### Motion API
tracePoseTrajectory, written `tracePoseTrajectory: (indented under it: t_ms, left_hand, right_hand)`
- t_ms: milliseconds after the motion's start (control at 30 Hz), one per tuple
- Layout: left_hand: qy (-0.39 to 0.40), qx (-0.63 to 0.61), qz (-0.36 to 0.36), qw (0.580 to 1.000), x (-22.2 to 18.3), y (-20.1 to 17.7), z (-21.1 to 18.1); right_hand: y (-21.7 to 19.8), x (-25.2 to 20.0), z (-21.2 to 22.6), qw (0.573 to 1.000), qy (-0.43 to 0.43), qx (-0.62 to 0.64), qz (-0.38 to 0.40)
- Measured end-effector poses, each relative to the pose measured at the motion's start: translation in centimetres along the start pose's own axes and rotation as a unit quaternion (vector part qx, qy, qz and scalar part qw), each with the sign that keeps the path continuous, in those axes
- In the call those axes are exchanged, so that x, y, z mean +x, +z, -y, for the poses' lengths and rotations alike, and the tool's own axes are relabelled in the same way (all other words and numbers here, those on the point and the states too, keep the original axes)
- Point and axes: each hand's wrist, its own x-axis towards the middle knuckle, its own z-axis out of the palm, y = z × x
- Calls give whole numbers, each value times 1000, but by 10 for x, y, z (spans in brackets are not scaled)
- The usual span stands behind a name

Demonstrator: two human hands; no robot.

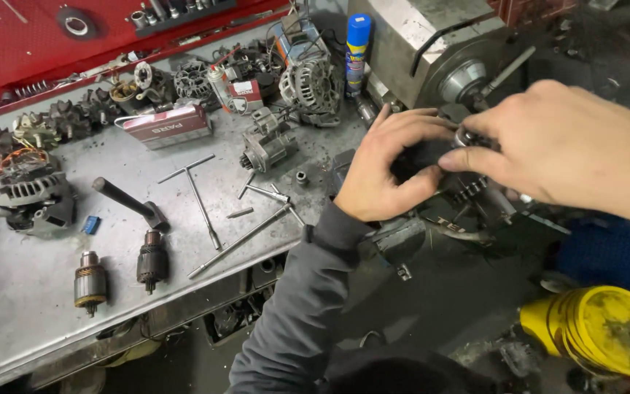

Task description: The person works on a starter motor clamped at a workbench, using a wrench to loosen its parts, tapping it with a hammer, and using a screwdriver to pry and unscrew components. They remove the end cap, manipulate the solenoid and internal parts by hand, and continue loosening fasteners with the wrench.

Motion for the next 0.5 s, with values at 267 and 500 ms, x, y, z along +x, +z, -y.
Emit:
tracePoseTrajectory:
  t_ms: [267,500]
  left_hand:
    - [-49,35,-81,995,15,18,-21]
    - [-89,-22,-81,992,19,15,-19]
  right_hand:
    - [3,0,-19,982,-137,-84,-103]
    - [-3,-7,-16,982,-137,-1,-130]
